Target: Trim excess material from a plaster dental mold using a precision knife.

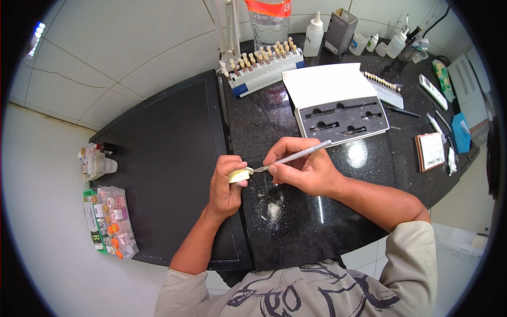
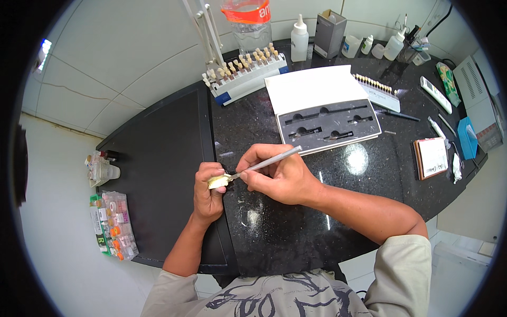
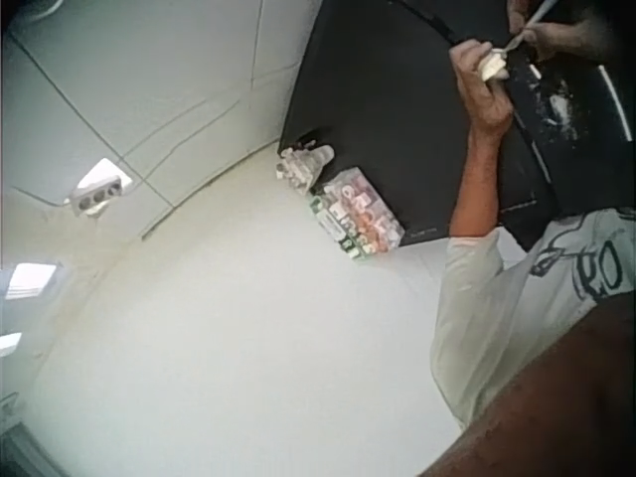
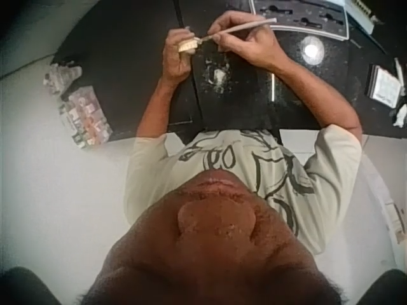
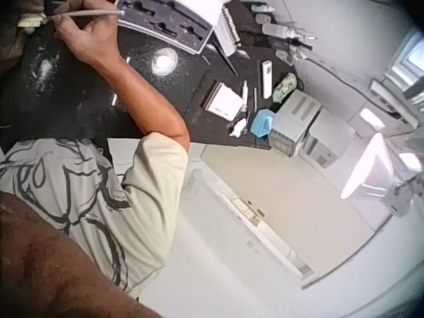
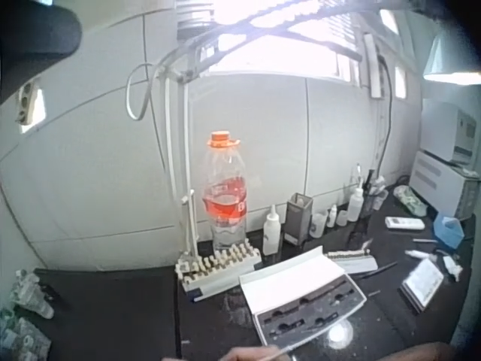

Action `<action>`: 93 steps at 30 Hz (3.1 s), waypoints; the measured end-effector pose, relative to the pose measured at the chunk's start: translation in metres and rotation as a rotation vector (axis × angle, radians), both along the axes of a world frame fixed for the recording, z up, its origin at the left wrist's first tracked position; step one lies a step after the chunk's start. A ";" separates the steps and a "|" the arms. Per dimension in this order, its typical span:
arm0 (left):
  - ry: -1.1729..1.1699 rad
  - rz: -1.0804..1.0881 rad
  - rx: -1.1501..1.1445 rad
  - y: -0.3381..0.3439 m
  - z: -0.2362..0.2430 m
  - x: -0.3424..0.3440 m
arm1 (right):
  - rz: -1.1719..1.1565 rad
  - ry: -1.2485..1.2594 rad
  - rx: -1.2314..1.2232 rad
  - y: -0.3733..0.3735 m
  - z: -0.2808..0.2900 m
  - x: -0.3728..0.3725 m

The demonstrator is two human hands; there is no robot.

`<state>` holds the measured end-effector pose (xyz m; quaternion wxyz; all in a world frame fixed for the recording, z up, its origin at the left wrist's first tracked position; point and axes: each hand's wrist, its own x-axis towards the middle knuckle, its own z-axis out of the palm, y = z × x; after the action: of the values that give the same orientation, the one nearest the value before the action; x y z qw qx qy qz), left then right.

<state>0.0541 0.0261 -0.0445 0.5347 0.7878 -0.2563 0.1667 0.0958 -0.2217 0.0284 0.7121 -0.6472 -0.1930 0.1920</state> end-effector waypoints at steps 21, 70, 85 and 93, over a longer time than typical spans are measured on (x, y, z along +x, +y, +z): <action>0.101 0.020 -0.258 -0.009 0.003 -0.005 | 0.010 -0.294 -0.037 0.000 -0.005 -0.005; 0.003 0.085 -0.100 -0.010 0.004 -0.006 | -0.028 -0.559 -0.118 0.006 -0.005 -0.010; 0.041 0.087 -0.124 -0.010 0.004 -0.008 | -0.025 -0.591 -0.128 0.006 -0.005 -0.010; 0.019 0.094 -0.104 -0.010 0.004 -0.007 | -0.042 -0.672 -0.126 0.008 -0.008 -0.009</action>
<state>0.0470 0.0163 -0.0400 0.5688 0.7717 -0.2051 0.1971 0.0868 -0.2134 0.0207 0.5712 -0.7207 -0.3913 -0.0352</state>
